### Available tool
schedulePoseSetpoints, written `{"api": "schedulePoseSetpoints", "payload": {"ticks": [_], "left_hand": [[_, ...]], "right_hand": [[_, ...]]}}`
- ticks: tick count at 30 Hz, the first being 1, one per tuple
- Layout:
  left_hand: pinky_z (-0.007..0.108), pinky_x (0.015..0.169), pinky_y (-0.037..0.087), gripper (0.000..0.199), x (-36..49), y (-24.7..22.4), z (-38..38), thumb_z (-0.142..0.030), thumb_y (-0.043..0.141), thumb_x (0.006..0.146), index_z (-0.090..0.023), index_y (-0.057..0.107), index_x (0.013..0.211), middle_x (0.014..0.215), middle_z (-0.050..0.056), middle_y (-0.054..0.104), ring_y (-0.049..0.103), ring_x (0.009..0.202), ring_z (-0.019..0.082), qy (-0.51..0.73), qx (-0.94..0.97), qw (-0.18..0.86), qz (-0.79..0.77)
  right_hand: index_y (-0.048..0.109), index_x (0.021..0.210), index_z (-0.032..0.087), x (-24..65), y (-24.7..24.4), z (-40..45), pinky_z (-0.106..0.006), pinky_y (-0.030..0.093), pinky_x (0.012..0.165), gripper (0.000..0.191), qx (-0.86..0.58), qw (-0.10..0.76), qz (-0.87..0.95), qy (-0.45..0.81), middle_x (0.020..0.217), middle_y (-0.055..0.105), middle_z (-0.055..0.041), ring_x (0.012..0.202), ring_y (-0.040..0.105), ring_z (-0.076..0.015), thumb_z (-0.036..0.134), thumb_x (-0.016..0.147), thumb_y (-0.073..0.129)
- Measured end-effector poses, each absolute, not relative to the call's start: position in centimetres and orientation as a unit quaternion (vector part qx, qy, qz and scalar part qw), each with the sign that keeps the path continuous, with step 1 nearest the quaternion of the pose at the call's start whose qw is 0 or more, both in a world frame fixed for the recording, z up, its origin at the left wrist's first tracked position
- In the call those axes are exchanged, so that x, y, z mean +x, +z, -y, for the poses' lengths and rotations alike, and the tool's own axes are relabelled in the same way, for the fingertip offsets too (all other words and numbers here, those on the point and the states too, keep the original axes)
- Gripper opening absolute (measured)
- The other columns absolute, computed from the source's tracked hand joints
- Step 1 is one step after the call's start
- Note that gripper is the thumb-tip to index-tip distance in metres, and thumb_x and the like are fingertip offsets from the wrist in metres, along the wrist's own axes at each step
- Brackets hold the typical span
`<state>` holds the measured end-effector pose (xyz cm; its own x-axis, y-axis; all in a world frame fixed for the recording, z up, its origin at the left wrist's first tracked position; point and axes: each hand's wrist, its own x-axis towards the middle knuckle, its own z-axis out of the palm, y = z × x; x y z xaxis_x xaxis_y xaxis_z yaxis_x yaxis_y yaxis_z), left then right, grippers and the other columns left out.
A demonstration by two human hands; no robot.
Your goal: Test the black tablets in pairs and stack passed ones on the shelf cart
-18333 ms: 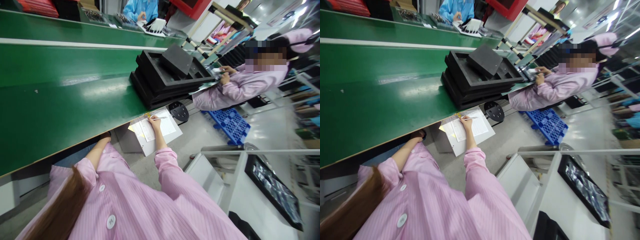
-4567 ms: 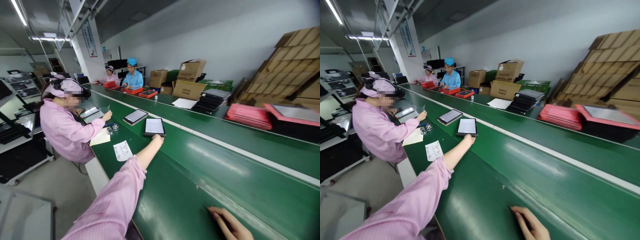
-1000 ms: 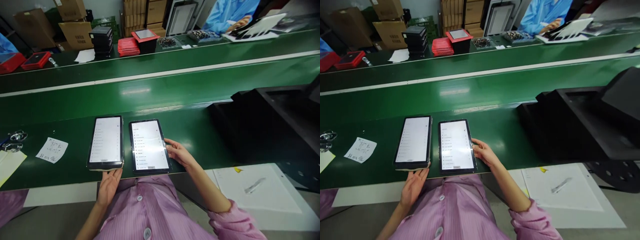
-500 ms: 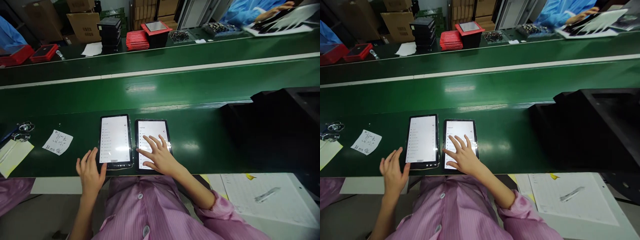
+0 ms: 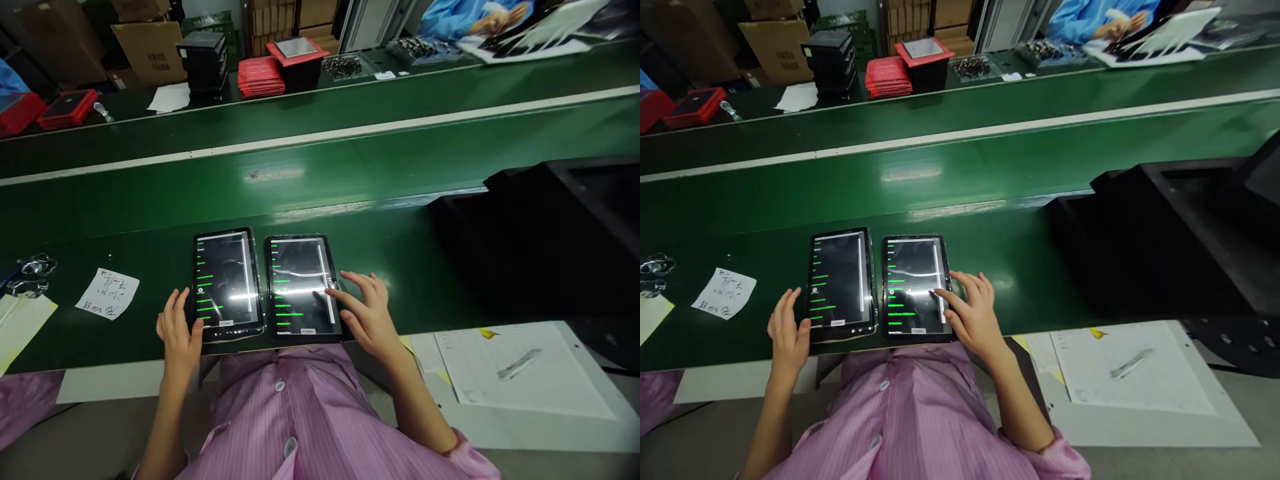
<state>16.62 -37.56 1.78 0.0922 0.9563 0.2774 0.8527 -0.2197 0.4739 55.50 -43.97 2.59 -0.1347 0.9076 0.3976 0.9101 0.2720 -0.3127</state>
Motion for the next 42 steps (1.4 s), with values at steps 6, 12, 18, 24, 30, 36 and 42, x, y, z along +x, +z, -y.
{"api": "schedulePoseSetpoints", "payload": {"ticks": [6,12,18,24,30,36,42], "left_hand": [[0.05,0.105,0.042,0.058,15.9,0.6,37.1,-0.052,0.033,0.102,-0.021,0.035,0.152,0.14,0.016,0.053,0.054,0.124,0.031,0.284,0.744,0.155,-0.584],[0.048,0.104,0.044,0.06,15.9,0.4,37.0,-0.052,0.034,0.102,-0.018,0.032,0.153,0.142,0.017,0.051,0.054,0.124,0.031,0.288,0.757,0.149,-0.567],[0.049,0.103,0.045,0.059,15.6,0.6,36.7,-0.056,0.031,0.102,-0.022,0.04,0.149,0.138,0.016,0.053,0.053,0.126,0.032,0.252,0.775,0.147,-0.561],[0.048,0.093,0.051,0.079,14.9,0.2,36.3,-0.068,0.029,0.098,-0.02,0.014,0.158,0.137,0.019,0.054,0.061,0.112,0.029,0.312,0.723,0.221,-0.575],[0.051,0.114,0.035,0.064,15.5,1.3,35.2,-0.063,0.027,0.101,-0.023,0.04,0.148,0.154,0.016,0.039,0.038,0.142,0.031,0.272,0.771,0.194,-0.542],[0.047,0.112,0.039,0.062,15.3,2.0,33.8,-0.061,0.027,0.101,-0.023,0.039,0.149,0.146,0.015,0.047,0.045,0.136,0.029,0.242,0.794,0.193,-0.523],[0.046,0.091,0.053,0.068,15.5,2.4,33.1,-0.066,0.026,0.099,-0.021,0.045,0.147,0.139,0.017,0.048,0.057,0.12,0.033,0.165,0.8,0.151,-0.556]], "right_hand": [[0.062,0.133,0.034,52.0,2.1,42.7,-0.069,0.018,0.113,0.045,-0.58,0.192,0.791,0.027,0.149,0.037,-0.0133,0.135,0.034,-0.0367,0.052,0.102,0.035],[0.06,0.136,0.035,51.2,1.7,41.7,-0.069,0.017,0.113,0.048,-0.561,0.177,0.808,0.036,0.154,0.031,-0.0135,0.137,0.031,-0.0366,0.058,0.1,0.037],[0.065,0.123,0.024,50.8,1.5,41.1,-0.071,0.018,0.112,0.055,-0.555,0.198,0.808,0.027,0.15,0.035,-0.0173,0.135,0.034,-0.0379,0.055,0.103,0.024],[0.06,0.112,0.02,51.9,2.0,41.1,-0.065,0.017,0.116,0.052,-0.569,0.266,0.778,0.016,0.141,0.045,-0.0163,0.129,0.041,-0.034,0.054,0.103,0.022],[0.06,0.117,0.021,52.5,1.9,40.9,-0.066,0.018,0.115,0.045,-0.601,0.245,0.76,0.021,0.141,0.044,-0.0159,0.129,0.04,-0.0342,0.049,0.103,0.027],[0.06,0.133,0.03,51.2,1.8,40.6,-0.072,0.016,0.112,0.042,-0.629,0.164,0.757,0.063,0.153,0.034,-0.0137,0.137,0.031,-0.0382,0.046,0.102,0.036],[0.057,0.136,0.036,50.2,1.5,40.6,-0.075,0.013,0.111,0.041,-0.631,0.146,0.76,0.054,0.159,0.028,-0.0106,0.14,0.026,-0.0411,0.05,0.099,0.048]]}}
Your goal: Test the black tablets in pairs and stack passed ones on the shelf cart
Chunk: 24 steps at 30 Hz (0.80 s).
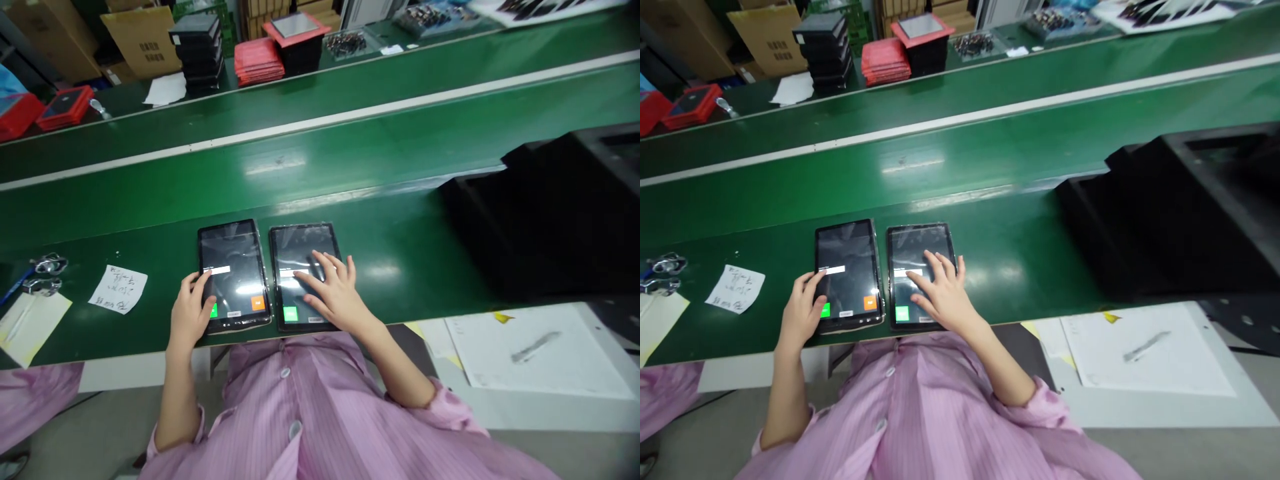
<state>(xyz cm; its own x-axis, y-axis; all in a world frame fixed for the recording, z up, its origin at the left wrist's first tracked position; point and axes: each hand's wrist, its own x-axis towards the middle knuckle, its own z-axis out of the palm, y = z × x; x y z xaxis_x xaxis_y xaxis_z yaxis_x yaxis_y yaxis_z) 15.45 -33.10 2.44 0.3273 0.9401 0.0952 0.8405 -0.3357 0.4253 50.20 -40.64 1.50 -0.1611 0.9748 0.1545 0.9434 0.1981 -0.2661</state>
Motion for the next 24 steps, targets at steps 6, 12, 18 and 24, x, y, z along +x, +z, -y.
{"api": "schedulePoseSetpoints", "payload": {"ticks": [6,12,18,24], "left_hand": [[0.05,0.099,0.049,0.069,14.8,3.9,30.9,-0.069,0.028,0.097,-0.016,0.043,0.139,0.146,0.021,0.044,0.054,0.127,0.035,0.176,0.824,0.122,-0.524],[0.045,0.11,0.041,0.041,19.7,7.9,22.8,-0.052,0.038,0.1,-0.02,0.061,0.113,0.151,0.012,0.045,0.045,0.138,0.03,0.052,0.898,0.155,-0.408],[0.038,0.106,0.042,0.05,25.8,6.6,14.8,-0.045,0.032,0.099,-0.018,0.066,0.124,0.132,0.01,0.065,0.058,0.123,0.027,-0.007,0.902,0.201,-0.381],[0.034,0.087,0.048,0.055,24.7,5.4,12.7,-0.06,0.039,0.093,-0.022,0.078,0.096,0.111,0.007,0.075,0.068,0.103,0.03,-0.031,0.86,0.272,-0.43]], "right_hand": [[0.052,0.141,0.033,52.9,2.3,40.2,-0.077,0.013,0.109,0.045,-0.643,0.173,0.745,0.043,0.16,0.019,-0.013,0.142,0.022,-0.0422,0.051,0.1,0.042],[0.057,0.136,0.026,57.1,2.5,32.7,-0.066,0.025,0.111,0.05,-0.633,0.219,0.739,0.073,0.147,0.04,-0.0163,0.135,0.035,-0.0369,0.051,0.103,0.029],[0.065,0.126,0.024,57.8,1.3,27.8,-0.062,0.017,0.115,0.053,-0.627,0.248,0.734,0.076,0.137,0.054,-0.0141,0.129,0.044,-0.0319,0.048,0.104,0.024],[0.071,0.119,0.024,60.0,0.4,29.9,-0.049,0.037,0.105,0.07,-0.583,0.342,0.729,0.106,0.124,0.06,-0.0123,0.118,0.052,-0.0286,0.059,0.103,0.013]]}}
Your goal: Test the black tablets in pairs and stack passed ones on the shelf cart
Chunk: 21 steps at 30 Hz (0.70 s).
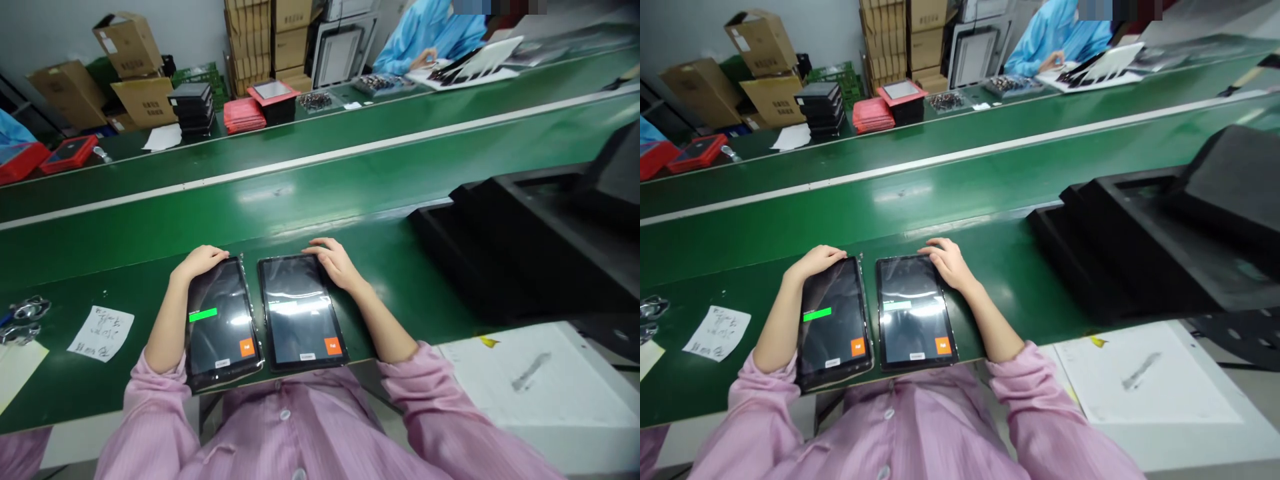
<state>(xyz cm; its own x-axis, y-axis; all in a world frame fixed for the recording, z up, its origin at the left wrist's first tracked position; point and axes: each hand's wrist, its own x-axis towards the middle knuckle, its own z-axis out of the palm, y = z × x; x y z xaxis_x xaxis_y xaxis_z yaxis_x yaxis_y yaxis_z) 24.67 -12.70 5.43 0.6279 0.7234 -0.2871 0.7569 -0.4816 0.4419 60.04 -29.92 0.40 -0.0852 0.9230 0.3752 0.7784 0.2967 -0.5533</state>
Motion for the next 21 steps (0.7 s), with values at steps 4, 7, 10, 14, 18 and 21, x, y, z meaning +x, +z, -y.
{"api": "schedulePoseSetpoints", "payload": {"ticks": [4,7,10,14,18,21], "left_hand": [[0.031,0.077,0.048,0.05,24.5,6.5,13.5,-0.061,0.045,0.09,-0.023,0.077,0.091,0.097,0.006,0.077,0.069,0.088,0.027,-0.053,0.866,0.277,-0.412],[0.031,0.081,0.048,0.044,24.5,7.1,14.0,-0.059,0.057,0.084,-0.023,0.073,0.103,0.107,0.006,0.074,0.067,0.094,0.026,-0.077,0.878,0.282,-0.379],[0.033,0.089,0.048,0.06,24.3,7.1,13.8,-0.06,0.072,0.071,-0.02,0.068,0.116,0.121,0.009,0.069,0.064,0.107,0.03,-0.091,0.885,0.291,-0.352],[0.033,0.091,0.047,0.054,24.4,6.4,13.3,-0.063,0.043,0.09,-0.019,0.071,0.101,0.112,0.007,0.072,0.065,0.103,0.027,-0.06,0.849,0.348,-0.393],[0.033,0.088,0.048,0.05,24.6,6.1,13.2,-0.06,0.045,0.09,-0.018,0.07,0.102,0.109,0.007,0.072,0.065,0.099,0.026,-0.068,0.855,0.353,-0.375],[0.034,0.093,0.047,0.058,24.3,6.3,13.2,-0.063,0.061,0.079,-0.018,0.066,0.116,0.12,0.01,0.068,0.062,0.109,0.029,-0.092,0.869,0.339,-0.347]], "right_hand": [[0.073,0.119,0.026,60.2,0.8,30.1,-0.051,0.036,0.103,0.07,-0.58,0.308,0.748,0.095,0.127,0.058,-0.0126,0.119,0.051,-0.0301,0.061,0.102,0.014],[0.075,0.114,0.027,59.5,1.3,30.1,-0.054,0.033,0.104,0.06,-0.577,0.259,0.769,0.091,0.129,0.058,-0.0137,0.12,0.05,-0.031,0.057,0.103,0.025],[0.079,0.096,0.026,59.2,1.7,30.4,-0.053,0.033,0.105,0.053,-0.544,0.259,0.79,0.114,0.129,0.059,-0.0115,0.12,0.05,-0.03,0.053,0.103,0.034],[0.078,0.103,0.026,59.5,1.7,30.5,-0.053,0.033,0.104,0.051,-0.553,0.277,0.778,0.107,0.133,0.057,-0.0113,0.123,0.048,-0.0312,0.05,0.103,0.032],[0.076,0.112,0.026,59.6,1.4,30.3,-0.054,0.036,0.1,0.05,-0.599,0.258,0.749,0.113,0.131,0.058,-0.0141,0.122,0.048,-0.033,0.052,0.102,0.034],[0.079,0.091,0.026,59.7,1.6,30.3,-0.052,0.035,0.102,0.056,-0.564,0.277,0.763,0.151,0.125,0.062,-0.0111,0.118,0.053,-0.0307,0.055,0.102,0.033]]}}
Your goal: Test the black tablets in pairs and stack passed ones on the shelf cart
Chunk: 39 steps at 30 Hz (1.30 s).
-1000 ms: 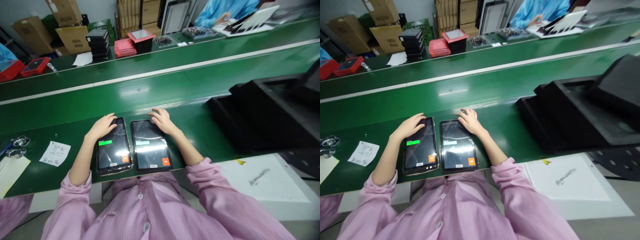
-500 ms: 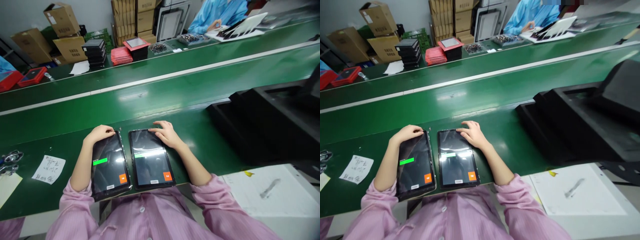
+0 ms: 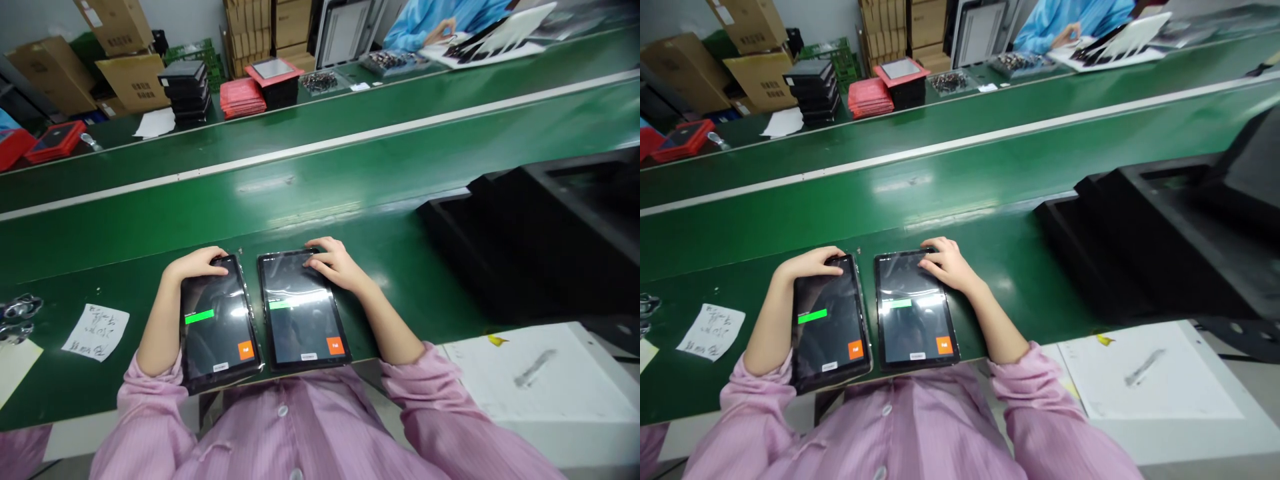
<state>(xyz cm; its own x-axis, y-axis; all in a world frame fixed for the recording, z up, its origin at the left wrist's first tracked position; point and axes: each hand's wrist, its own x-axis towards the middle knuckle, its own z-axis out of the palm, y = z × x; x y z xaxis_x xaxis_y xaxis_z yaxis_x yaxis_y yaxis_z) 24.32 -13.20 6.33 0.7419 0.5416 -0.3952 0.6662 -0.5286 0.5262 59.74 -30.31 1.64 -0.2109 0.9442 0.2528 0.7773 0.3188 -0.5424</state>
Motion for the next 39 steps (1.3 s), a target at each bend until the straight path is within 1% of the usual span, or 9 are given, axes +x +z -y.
{"api": "schedulePoseSetpoints", "payload": {"ticks": [2,6,9,14,16,20,27,35,39], "left_hand": [[0.035,0.098,0.046,0.062,24.1,6.7,13.3,-0.065,0.06,0.078,-0.019,0.065,0.119,0.125,0.011,0.066,0.061,0.114,0.029,-0.098,0.87,0.336,-0.347],[0.036,0.1,0.046,0.061,24.0,7.2,13.6,-0.067,0.042,0.089,-0.02,0.068,0.118,0.126,0.01,0.067,0.061,0.115,0.029,-0.098,0.861,0.328,-0.376],[0.036,0.098,0.047,0.062,24.1,7.3,13.7,-0.067,0.044,0.089,-0.02,0.067,0.121,0.125,0.01,0.067,0.061,0.114,0.029,-0.108,0.867,0.306,-0.378],[0.038,0.097,0.048,0.061,24.0,7.4,13.9,-0.063,0.05,0.087,-0.016,0.065,0.123,0.124,0.012,0.065,0.061,0.112,0.03,-0.123,0.874,0.293,-0.367],[0.038,0.098,0.048,0.06,24.1,7.6,14.0,-0.064,0.042,0.091,-0.018,0.066,0.122,0.124,0.011,0.065,0.061,0.113,0.028,-0.119,0.865,0.309,-0.378],[0.037,0.107,0.042,0.059,24.6,7.8,14.2,-0.059,0.028,0.099,-0.022,0.063,0.128,0.13,0.007,0.063,0.056,0.121,0.025,-0.095,0.868,0.322,-0.365],[0.038,0.103,0.046,0.054,25.4,7.8,14.3,-0.058,0.038,0.095,-0.02,0.06,0.128,0.132,0.008,0.062,0.057,0.121,0.027,-0.116,0.879,0.291,-0.359],[0.04,0.107,0.046,0.056,24.2,9.0,13.9,-0.057,0.054,0.088,-0.021,0.051,0.131,0.138,0.01,0.059,0.056,0.127,0.028,-0.121,0.847,0.394,-0.335],[0.041,0.108,0.046,0.052,23.4,9.5,13.8,-0.053,0.055,0.091,-0.022,0.05,0.132,0.138,0.01,0.059,0.055,0.128,0.028,-0.103,0.85,0.41,-0.314]], "right_hand": [[0.079,0.082,0.025,60.0,1.8,30.4,-0.05,0.036,0.104,0.064,-0.55,0.323,0.753,0.163,0.123,0.064,-0.0095,0.116,0.056,-0.0293,0.058,0.102,0.028],[0.08,0.085,0.023,60.5,1.8,30.5,-0.043,0.044,0.098,0.069,-0.584,0.418,0.678,0.158,0.113,0.066,-0.0094,0.108,0.061,-0.0262,0.058,0.103,0.023],[0.08,0.085,0.024,60.4,1.5,30.4,-0.045,0.042,0.098,0.065,-0.603,0.382,0.687,0.137,0.111,0.066,-0.0088,0.106,0.06,-0.0262,0.054,0.103,0.026],[0.081,0.094,0.027,60.0,1.0,30.2,-0.05,0.037,0.102,0.053,-0.592,0.302,0.738,0.119,0.122,0.062,-0.0098,0.115,0.055,-0.0283,0.041,0.104,0.031],[0.081,0.097,0.028,60.1,0.9,30.2,-0.052,0.036,0.103,0.049,-0.592,0.309,0.736,0.111,0.126,0.06,-0.0092,0.117,0.054,-0.029,0.039,0.103,0.033],[0.08,0.101,0.027,60.5,0.6,30.2,-0.049,0.043,0.101,0.047,-0.581,0.396,0.701,0.117,0.123,0.061,-0.0082,0.113,0.057,-0.0281,0.04,0.103,0.035],[0.08,0.097,0.026,60.2,0.4,30.1,-0.049,0.046,0.098,0.045,-0.572,0.413,0.7,0.115,0.117,0.064,-0.0084,0.109,0.059,-0.0278,0.04,0.103,0.038],[0.08,0.098,0.025,60.4,0.7,30.1,-0.048,0.046,0.097,0.047,-0.576,0.419,0.696,0.095,0.115,0.064,-0.0093,0.108,0.058,-0.0275,0.041,0.104,0.036],[0.08,0.097,0.024,60.3,0.9,30.3,-0.047,0.046,0.097,0.052,-0.576,0.426,0.692,0.096,0.115,0.064,-0.0096,0.107,0.058,-0.0271,0.046,0.104,0.033]]}}
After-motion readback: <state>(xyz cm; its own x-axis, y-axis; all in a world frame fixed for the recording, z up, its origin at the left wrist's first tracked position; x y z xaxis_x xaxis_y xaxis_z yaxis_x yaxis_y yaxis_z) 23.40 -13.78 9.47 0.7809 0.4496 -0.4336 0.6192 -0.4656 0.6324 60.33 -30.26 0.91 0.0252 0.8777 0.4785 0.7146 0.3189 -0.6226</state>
